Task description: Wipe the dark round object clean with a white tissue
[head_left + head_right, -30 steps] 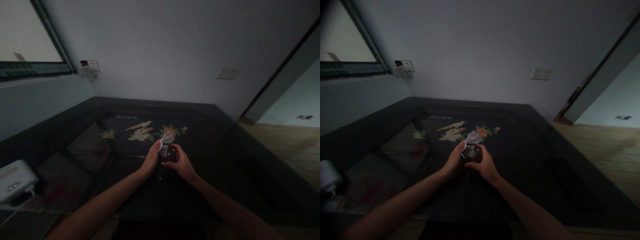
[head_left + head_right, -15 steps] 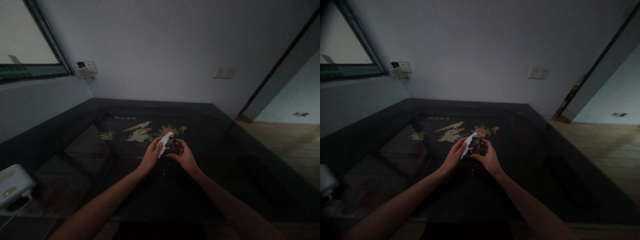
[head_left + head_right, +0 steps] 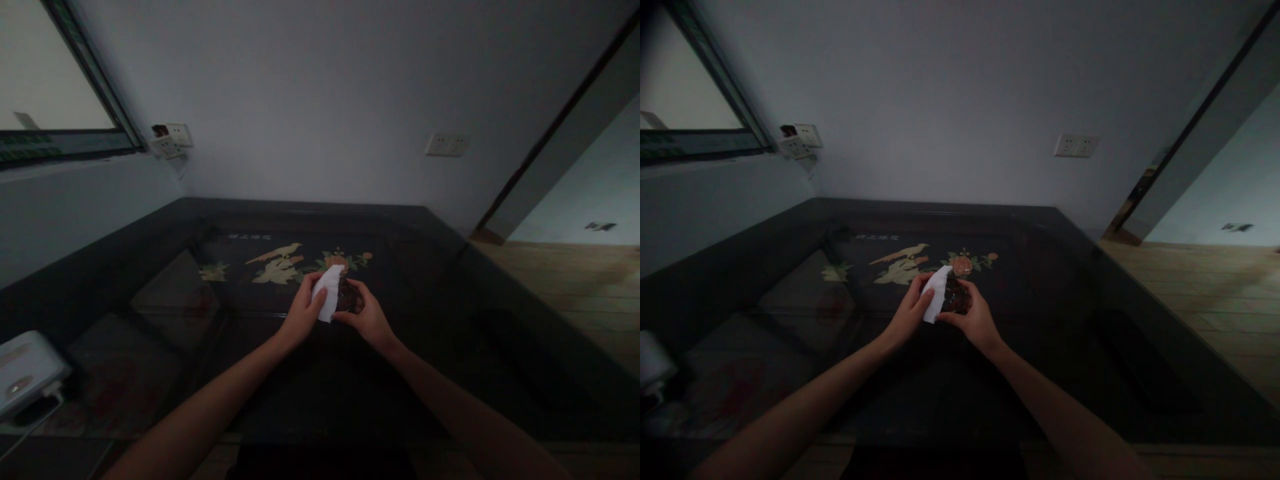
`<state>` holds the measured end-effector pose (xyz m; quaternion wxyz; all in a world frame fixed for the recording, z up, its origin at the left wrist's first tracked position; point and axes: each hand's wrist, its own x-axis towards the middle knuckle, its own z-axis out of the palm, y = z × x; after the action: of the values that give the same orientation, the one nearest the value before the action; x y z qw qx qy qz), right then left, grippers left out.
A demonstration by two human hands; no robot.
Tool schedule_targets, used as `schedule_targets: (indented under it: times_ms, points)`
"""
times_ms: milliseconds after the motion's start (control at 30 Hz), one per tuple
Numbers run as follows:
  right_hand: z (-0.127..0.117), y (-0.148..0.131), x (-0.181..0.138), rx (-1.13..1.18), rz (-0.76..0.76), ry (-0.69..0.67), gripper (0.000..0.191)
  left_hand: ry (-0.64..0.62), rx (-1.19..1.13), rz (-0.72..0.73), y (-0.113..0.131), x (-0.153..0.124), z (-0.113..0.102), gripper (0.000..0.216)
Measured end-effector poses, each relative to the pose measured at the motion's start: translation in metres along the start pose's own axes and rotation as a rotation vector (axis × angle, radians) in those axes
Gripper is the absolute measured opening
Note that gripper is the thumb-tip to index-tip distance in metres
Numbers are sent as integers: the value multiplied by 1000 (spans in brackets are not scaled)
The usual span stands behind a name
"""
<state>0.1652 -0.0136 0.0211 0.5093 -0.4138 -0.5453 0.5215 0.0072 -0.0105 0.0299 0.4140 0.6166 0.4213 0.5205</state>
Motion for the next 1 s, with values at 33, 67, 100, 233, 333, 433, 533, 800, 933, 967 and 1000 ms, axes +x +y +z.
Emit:
schedule_targets:
  times_ms: [33, 67, 100, 233, 333, 433, 533, 800, 933, 967, 1000]
  points:
    - [1, 0, -1, -9, -7, -6, 73, -6, -50, -42, 0, -2, 2, 36]
    - [1, 1, -2, -20, -14, -10, 73, -13, -93, -75, 0, -3, 4, 37]
    - [1, 2, -2, -31, -18, -12, 74, -20, -131, -96, -1, -4, 5, 38]
    - [1, 4, -2, -61, -11, -6, 74, -30, -315, -126, -9, -3, 9, 41]
    - [1, 3, -2, -70, -17, -7, 72, 57, -457, -222, -12, 0, 12, 40]
    - [1, 2, -1, -65, -18, -2, 72, 138, -522, -308, -8, 1, 14, 39]
    - [1, 2, -1, -64, -18, 17, 75, 146, -553, -315, -3, 0, 14, 40]
    - [1, 1, -2, -97, -67, 22, 75, 124, -471, -247, -2, 2, 11, 43]
    - [0, 2, -2, -131, -82, 16, 75, 148, -508, -306, 1, 2, 11, 39]
    - [0, 3, -2, -134, -87, 16, 75, 148, -524, -311, 2, 2, 11, 37]
    - [0, 4, -1, -133, -90, 16, 75, 140, -538, -315, 2, 2, 11, 35]
